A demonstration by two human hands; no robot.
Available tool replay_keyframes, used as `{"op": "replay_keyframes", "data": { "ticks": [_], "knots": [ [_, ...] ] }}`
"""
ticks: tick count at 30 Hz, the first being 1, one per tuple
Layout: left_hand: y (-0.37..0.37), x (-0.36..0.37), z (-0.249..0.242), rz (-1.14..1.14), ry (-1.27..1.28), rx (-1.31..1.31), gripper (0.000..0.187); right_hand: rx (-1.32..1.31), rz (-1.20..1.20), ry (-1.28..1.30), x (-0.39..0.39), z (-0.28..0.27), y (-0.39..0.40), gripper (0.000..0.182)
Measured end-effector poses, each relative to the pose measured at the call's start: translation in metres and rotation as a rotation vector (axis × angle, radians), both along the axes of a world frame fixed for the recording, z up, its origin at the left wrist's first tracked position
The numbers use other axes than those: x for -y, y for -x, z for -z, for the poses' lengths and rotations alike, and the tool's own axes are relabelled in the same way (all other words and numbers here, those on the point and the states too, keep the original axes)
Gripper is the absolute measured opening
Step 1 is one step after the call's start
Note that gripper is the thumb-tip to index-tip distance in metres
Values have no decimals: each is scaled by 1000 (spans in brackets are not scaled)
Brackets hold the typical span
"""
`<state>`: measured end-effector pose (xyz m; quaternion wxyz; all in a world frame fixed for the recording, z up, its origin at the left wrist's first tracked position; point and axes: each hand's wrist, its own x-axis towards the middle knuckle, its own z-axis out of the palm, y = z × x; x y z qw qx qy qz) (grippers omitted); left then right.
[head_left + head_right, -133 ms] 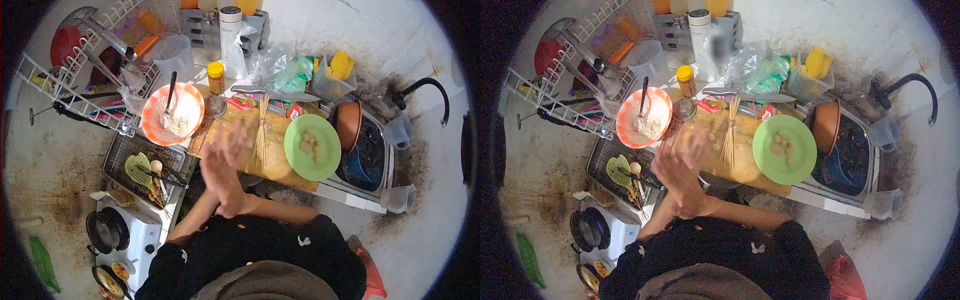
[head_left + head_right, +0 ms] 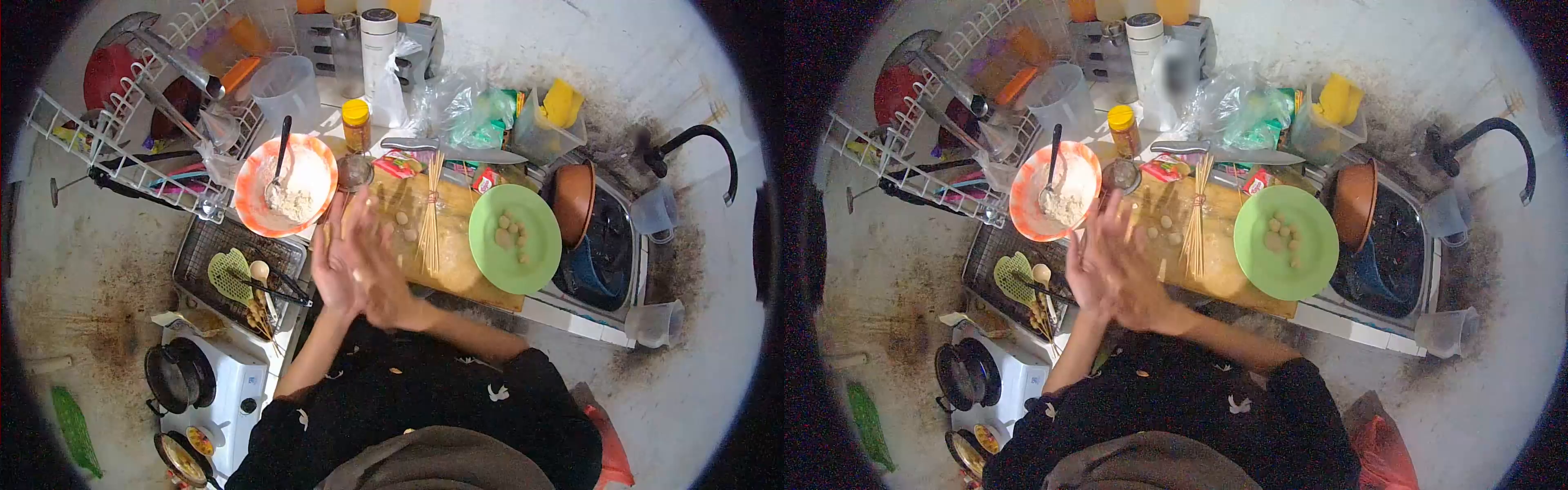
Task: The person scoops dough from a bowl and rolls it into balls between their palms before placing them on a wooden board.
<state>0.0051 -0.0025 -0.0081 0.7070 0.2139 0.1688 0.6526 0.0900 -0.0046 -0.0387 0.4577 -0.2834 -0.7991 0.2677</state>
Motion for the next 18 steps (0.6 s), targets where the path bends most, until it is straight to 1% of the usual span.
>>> {"op": "replay_keyframes", "data": {
  "ticks": [1,2,3,4,5,6,8,9,11,12,13,14,15,16,17,18],
  "knots": [
    [4,2,4,16,36,-115,55,68,167,26,-11,0,-1,82],
    [2,8,16,67,231,-281,53,60,163,27,-23,-5,-1,82],
    [-8,6,28,100,198,-352,53,22,250,61,-34,-14,-3,84],
    [-15,5,35,81,164,-367,53,-17,338,94,-38,-18,-4,86],
    [-19,3,37,63,132,-383,53,-15,337,94,-37,-18,-4,86],
    [-17,-4,43,64,131,-384,53,12,283,84,-35,-17,-3,88],
    [-14,-25,55,-107,-82,-414,51,70,177,64,-30,-15,-3,91],
    [-15,-32,47,-105,-82,-414,51,70,179,64,-33,-13,-4,91],
    [-19,-45,27,-21,71,-358,50,72,356,31,-44,-11,-7,86],
    [-20,-56,35,2,131,-386,53,72,357,30,-46,-16,-8,86],
    [-20,-65,41,4,130,-386,53,17,441,85,-48,-23,-12,79],
    [-21,-73,42,-22,142,-271,53,-38,526,139,-49,-27,-16,73],
    [-23,-80,44,-47,155,-156,53,-38,530,140,-50,-27,-24,73],
    [-22,-88,48,-65,154,-240,52,-134,507,101,-49,-23,-34,67],
    [-21,-94,53,-60,154,-239,52,-230,482,62,-50,-19,-43,61],
    [-20,-99,58,-57,127,-288,51,-248,491,101,-53,-11,-49,56]
  ]
}}
